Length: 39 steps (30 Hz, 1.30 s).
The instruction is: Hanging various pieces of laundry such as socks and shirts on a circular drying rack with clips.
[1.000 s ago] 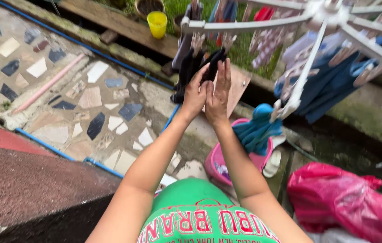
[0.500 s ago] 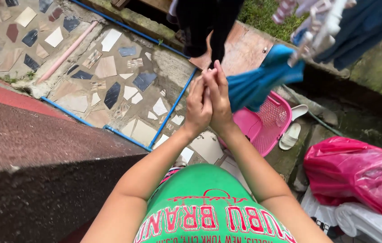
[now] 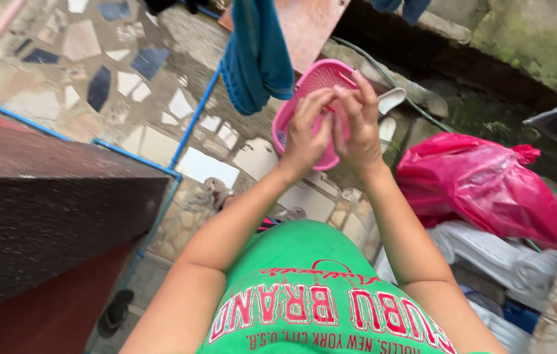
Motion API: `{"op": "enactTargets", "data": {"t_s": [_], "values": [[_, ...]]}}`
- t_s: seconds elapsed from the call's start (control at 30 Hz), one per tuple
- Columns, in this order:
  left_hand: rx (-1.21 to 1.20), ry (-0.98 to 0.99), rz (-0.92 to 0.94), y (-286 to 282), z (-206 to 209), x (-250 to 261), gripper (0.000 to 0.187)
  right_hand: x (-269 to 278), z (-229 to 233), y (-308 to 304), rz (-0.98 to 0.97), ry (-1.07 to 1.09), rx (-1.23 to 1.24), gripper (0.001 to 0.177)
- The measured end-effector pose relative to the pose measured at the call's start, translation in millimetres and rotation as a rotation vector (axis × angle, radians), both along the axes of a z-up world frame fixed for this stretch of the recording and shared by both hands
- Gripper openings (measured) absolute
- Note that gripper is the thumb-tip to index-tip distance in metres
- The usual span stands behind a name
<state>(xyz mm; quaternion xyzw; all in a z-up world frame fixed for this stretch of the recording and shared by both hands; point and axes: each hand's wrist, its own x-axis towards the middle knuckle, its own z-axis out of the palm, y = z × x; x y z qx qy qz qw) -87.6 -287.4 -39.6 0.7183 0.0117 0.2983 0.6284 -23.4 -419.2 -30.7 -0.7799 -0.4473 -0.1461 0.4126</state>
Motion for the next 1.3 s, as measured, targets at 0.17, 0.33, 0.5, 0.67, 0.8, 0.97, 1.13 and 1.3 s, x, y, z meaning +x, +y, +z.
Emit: {"op": "enactTargets", "data": {"t_s": [0.17,0.33,0.5,0.67,0.8,0.97,1.13,1.3], "values": [[0.171,0.206,0.028,8.8,-73.8,23.4,0.039,30.8,-41.6,-38.2,-0.116,0.113,-0.122,0.06],[0.101,0.379,-0.006,30.1,-120.8,30.0,0.041,53.9,-108.3,-51.2,-0.262,0.254,-0.211,0.053],[0.272,0.42,0.032,47.3,-172.4,55.2,0.047,72.4,-155.4,-41.2,-0.359,0.335,-0.218,0.057],[0.317,0.452,-0.027,59.6,-188.3,80.0,0.048,95.4,-176.2,-21.6,-0.38,0.329,-0.146,0.062],[0.308,0.509,-0.021,60.2,-185.5,100.5,0.051,107.2,-170.5,-17.5,-0.384,0.386,-0.156,0.063],[0.252,0.568,0.082,34.9,-214.5,111.5,0.047,130.9,-184.7,-46.4,-0.302,0.369,-0.22,0.065],[0.142,0.626,0.298,-9.4,-237.1,110.1,0.047,154.4,-190.6,-75.7,-0.109,0.398,-0.3,0.066],[0.07,0.666,0.414,-35.9,-269.7,88.9,0.048,163.6,-222.1,-82.2,-0.016,0.563,-0.364,0.064]]}}
